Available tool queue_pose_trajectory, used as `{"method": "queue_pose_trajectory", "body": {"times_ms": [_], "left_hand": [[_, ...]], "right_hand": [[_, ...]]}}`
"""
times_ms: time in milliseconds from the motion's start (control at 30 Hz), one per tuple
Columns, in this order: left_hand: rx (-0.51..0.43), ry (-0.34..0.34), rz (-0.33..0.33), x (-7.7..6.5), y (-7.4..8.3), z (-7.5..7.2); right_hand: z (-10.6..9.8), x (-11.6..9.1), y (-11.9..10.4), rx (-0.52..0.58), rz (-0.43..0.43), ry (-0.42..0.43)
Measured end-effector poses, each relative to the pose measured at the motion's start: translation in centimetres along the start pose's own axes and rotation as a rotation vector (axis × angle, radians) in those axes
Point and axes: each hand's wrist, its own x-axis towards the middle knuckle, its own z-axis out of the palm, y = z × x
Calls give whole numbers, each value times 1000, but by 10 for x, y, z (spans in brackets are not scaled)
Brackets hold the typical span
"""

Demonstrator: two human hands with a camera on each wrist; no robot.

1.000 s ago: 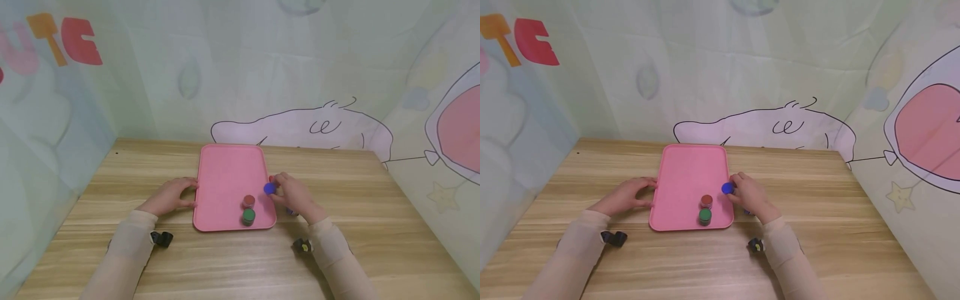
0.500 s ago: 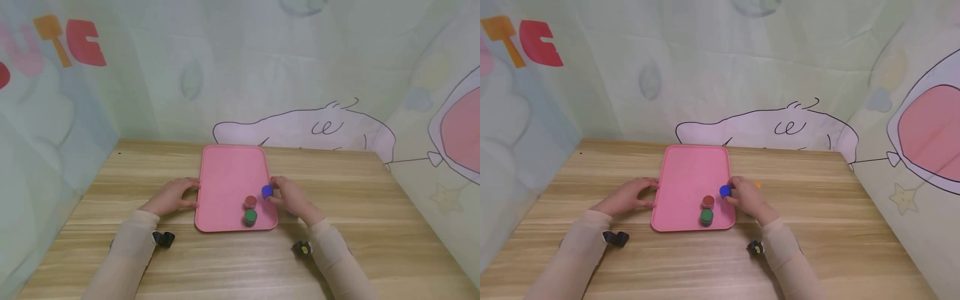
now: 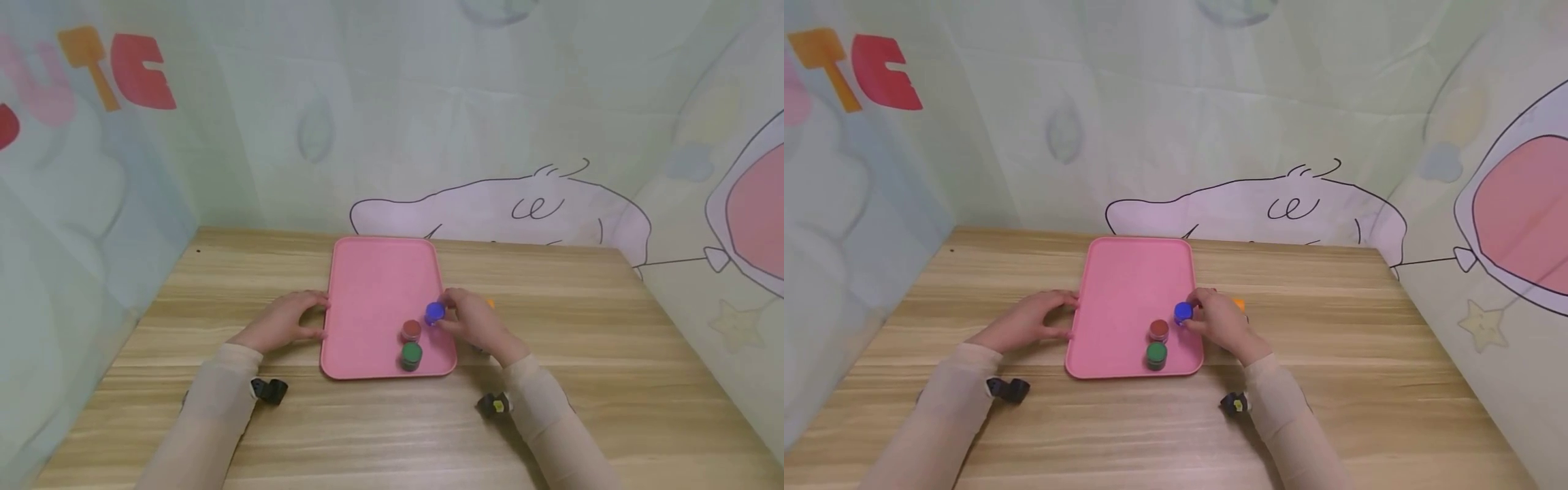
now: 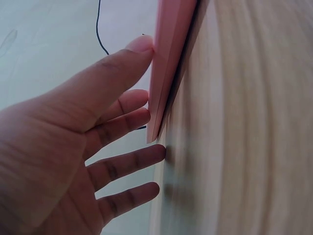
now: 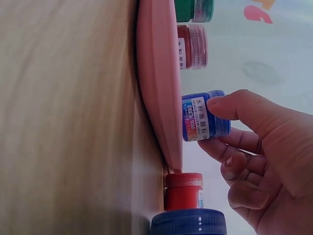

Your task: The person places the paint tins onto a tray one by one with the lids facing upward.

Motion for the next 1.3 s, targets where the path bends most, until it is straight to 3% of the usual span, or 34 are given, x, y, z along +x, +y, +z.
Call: {"method": "queue_pose_trajectory", "body": {"times_ms": [433,733,1300], "left_hand": [[4,-19,-24,-2,1,-1],[10,-5,-4,-2,1,0],[10,-12,-17,-2,1,0]], "right_hand": [[5,9,-8,36,56,-42],[11,14,-11,57,-25,-16],[19,21,-12,112,-54,-41]]}}
